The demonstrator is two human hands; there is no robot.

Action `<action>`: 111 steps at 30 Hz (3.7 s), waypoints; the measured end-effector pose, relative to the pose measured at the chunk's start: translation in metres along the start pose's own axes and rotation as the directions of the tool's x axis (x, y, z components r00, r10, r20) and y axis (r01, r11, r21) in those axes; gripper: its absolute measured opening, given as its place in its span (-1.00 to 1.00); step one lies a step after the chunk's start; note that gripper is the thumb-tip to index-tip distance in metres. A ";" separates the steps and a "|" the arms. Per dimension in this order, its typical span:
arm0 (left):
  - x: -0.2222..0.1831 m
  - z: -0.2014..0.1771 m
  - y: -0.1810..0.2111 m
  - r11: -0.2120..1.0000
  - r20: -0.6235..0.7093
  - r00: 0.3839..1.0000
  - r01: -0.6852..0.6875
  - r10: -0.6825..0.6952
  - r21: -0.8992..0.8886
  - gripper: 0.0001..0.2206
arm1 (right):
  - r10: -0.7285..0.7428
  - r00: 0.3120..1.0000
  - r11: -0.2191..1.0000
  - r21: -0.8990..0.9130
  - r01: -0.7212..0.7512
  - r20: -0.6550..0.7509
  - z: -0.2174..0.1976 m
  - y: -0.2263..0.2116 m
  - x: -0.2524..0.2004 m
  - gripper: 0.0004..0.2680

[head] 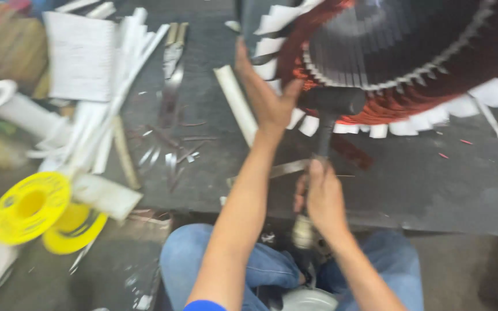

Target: Inserting and seating the final sets of copper coils into a motor stator using a hammer and wedges.

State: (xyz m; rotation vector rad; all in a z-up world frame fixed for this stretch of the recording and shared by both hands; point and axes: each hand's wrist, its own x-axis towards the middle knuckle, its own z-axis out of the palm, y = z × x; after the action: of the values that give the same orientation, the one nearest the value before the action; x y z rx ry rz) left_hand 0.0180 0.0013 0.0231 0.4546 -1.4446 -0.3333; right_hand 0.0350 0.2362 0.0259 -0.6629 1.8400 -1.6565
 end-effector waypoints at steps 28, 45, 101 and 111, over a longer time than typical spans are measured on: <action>-0.028 0.019 -0.012 0.969 0.016 0.988 -0.155 0.155 0.191 0.10 | -0.143 0.988 0.981 0.141 0.134 0.056 -0.009 0.015 0.012 -0.61; -0.031 0.014 -0.013 0.986 0.045 0.994 -0.105 0.100 0.132 0.08 | -0.131 0.984 0.935 -0.314 0.164 0.124 -0.103 -0.055 -0.013 -0.63; -0.007 -0.157 0.044 0.851 0.791 0.468 -0.139 -0.394 0.506 -0.77 | -0.239 0.962 0.273 -0.942 0.194 0.129 -0.311 0.061 0.164 -0.68; -0.136 -0.035 0.104 0.948 0.986 0.158 -0.319 0.057 -0.004 -0.44 | -0.442 0.894 0.543 -0.771 0.332 0.074 -0.316 0.055 0.141 -0.80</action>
State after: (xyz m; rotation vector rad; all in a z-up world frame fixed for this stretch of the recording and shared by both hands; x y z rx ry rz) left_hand 0.0329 0.1609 -0.0461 0.1490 -2.8834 -0.2574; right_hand -0.2865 0.3690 -0.0185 -1.4482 2.6671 -1.0615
